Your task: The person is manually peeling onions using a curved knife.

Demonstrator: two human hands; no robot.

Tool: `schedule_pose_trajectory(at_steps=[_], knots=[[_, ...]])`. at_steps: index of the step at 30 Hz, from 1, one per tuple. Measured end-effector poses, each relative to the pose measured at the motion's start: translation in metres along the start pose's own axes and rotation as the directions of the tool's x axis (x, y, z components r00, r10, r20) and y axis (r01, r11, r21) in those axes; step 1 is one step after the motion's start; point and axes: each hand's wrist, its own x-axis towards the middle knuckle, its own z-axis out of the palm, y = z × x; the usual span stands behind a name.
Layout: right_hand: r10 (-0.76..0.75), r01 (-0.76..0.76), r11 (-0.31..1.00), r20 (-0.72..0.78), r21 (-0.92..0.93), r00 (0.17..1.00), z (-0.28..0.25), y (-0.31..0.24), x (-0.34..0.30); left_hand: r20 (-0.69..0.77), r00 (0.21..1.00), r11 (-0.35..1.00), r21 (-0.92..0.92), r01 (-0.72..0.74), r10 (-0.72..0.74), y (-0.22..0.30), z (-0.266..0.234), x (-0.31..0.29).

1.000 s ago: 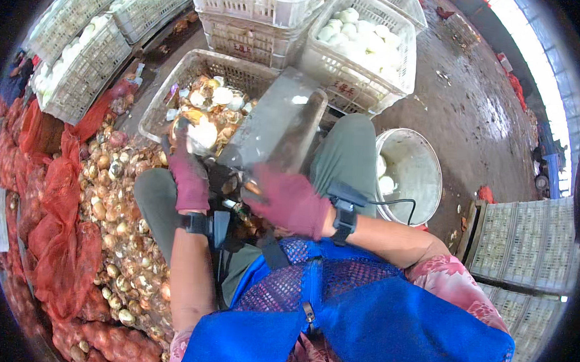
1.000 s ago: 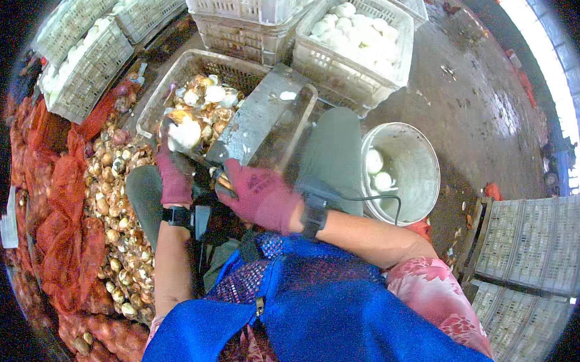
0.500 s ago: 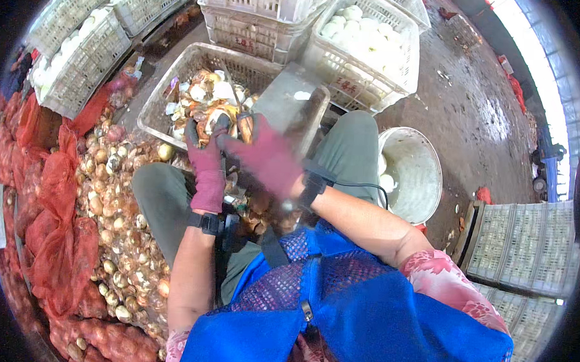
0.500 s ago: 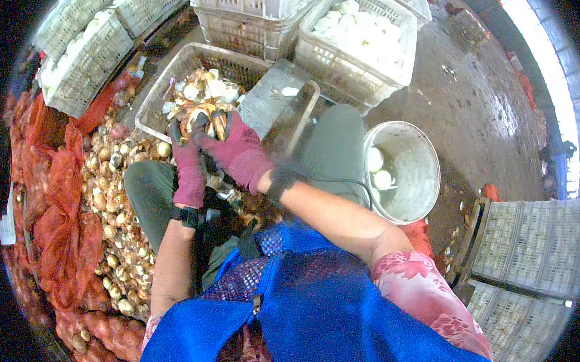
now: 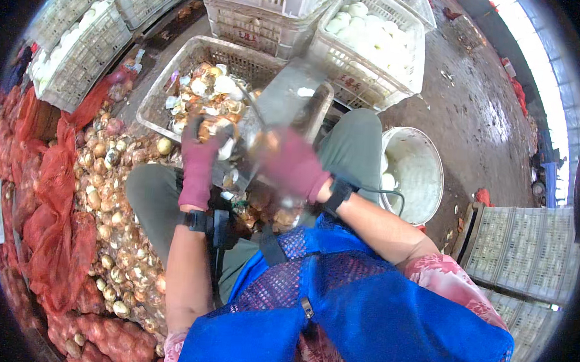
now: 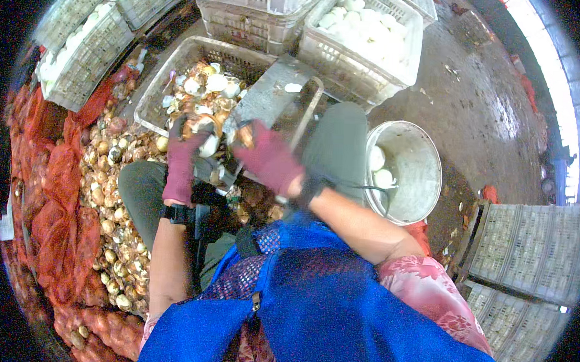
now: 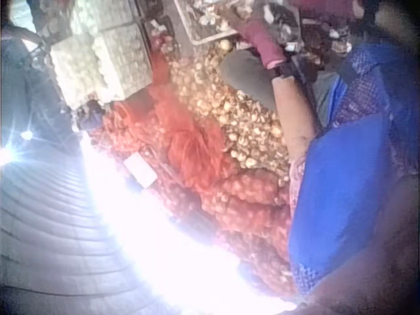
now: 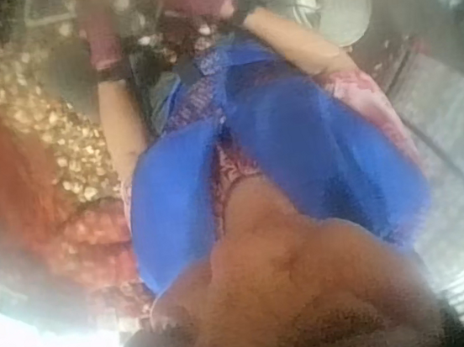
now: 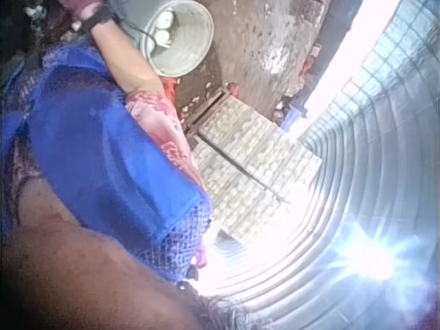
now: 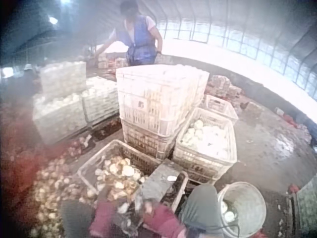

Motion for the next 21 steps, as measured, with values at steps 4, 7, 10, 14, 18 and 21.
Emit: schedule_pose_trajectory(at_steps=[4,7,10,14,18,21], knots=[[0.541,-0.535,0.801,0.057,0.268,0.839,-0.002,0.038,-0.011,0.279,0.953,0.778,0.57,-0.265,0.121,0.029,0.015,-0.013],[0.36,-0.409,0.888,0.234,0.21,0.903,-0.016,0.029,-0.013,0.389,0.897,0.724,0.555,-0.409,0.209,0.02,0.014,-0.015],[0.404,-0.452,0.841,0.211,0.296,0.89,-0.003,0.012,-0.026,0.378,0.877,0.663,0.58,-0.474,0.296,0.008,0.015,-0.015],[0.165,-0.172,0.977,0.064,0.127,0.984,0.034,0.032,-0.057,0.261,0.964,0.713,0.667,-0.216,0.047,0.006,0.019,-0.016],[0.287,-0.335,0.904,0.204,0.266,0.936,-0.005,0.006,-0.047,0.197,0.98,0.774,0.623,-0.108,-0.022,-0.001,0.017,-0.022],[0.25,-0.265,0.921,0.089,0.285,0.964,-0.025,0.005,-0.044,0.196,0.981,0.775,0.622,-0.115,-0.012,0.001,0.02,-0.018]])
